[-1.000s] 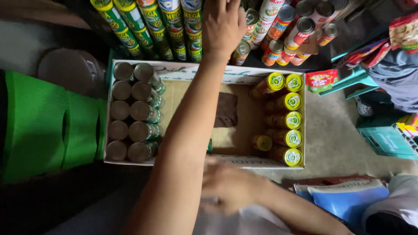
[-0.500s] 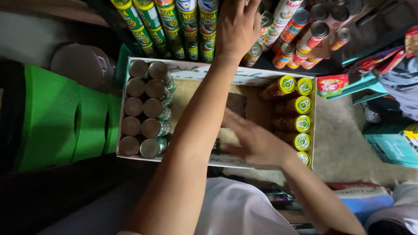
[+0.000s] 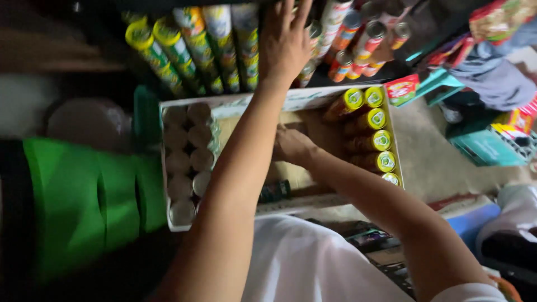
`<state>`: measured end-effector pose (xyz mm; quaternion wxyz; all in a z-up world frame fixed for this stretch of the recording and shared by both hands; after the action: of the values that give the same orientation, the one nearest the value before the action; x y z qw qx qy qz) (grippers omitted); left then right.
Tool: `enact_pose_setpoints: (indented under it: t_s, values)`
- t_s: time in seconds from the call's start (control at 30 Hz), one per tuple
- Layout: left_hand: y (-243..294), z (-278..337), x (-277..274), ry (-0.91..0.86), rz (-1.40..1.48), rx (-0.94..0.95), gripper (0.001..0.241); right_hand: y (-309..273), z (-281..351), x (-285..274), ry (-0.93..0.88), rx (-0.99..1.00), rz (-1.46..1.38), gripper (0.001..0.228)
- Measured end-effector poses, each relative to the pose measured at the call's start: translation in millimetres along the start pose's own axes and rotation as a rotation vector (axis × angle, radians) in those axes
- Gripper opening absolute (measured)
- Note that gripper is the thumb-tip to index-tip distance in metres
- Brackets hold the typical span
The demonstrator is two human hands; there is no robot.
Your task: The recorder is cleaning individual cans of sardines with a cloth and placing them neatly onto shelves in a store aisle.
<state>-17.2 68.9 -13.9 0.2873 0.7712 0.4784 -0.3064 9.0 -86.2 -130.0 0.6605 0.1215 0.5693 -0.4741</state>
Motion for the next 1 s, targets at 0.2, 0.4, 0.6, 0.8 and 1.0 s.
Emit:
enact_pose_setpoints:
  t_s: [0.2, 0.4, 0.6, 0.8, 1.0]
  values:
    - [2, 5, -35, -0.032, 0.092, 0.129, 0.091, 6, 44, -39, -0.062, -0.005, -0.47, 0.058]
    - [13, 20, -71, -0.04, 0.503, 0.186, 0.09, 14, 162, -42, 0.425, 0.157, -1.465, 0.059]
    - [60, 66, -60, -0.069, 0.599, 0.481, 0.072, -21, 214, -54, 1.233, -0.28, -2.228, 0.051]
    - [102, 76, -15, -0.445, 0.308, 0.47, 0.058, 17, 217, -62, 1.126, -0.27, -2.2, 0.04]
    - [114, 78, 19, -0.58, 0.007, 0.527, 0.07, 52, 209, -115, 1.102, 0.028, -2.049, 0.044]
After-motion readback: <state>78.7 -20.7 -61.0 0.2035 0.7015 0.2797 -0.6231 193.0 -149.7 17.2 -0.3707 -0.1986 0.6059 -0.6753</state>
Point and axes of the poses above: each hand's wrist, its own z-axis away from the middle knuckle, its own x-axis out of the palm, y = z × x, the point moved 5 cm from there along -z, towards the middle knuckle, and after that the axes turned 8 degrees about -y, right-handed, at the moved point
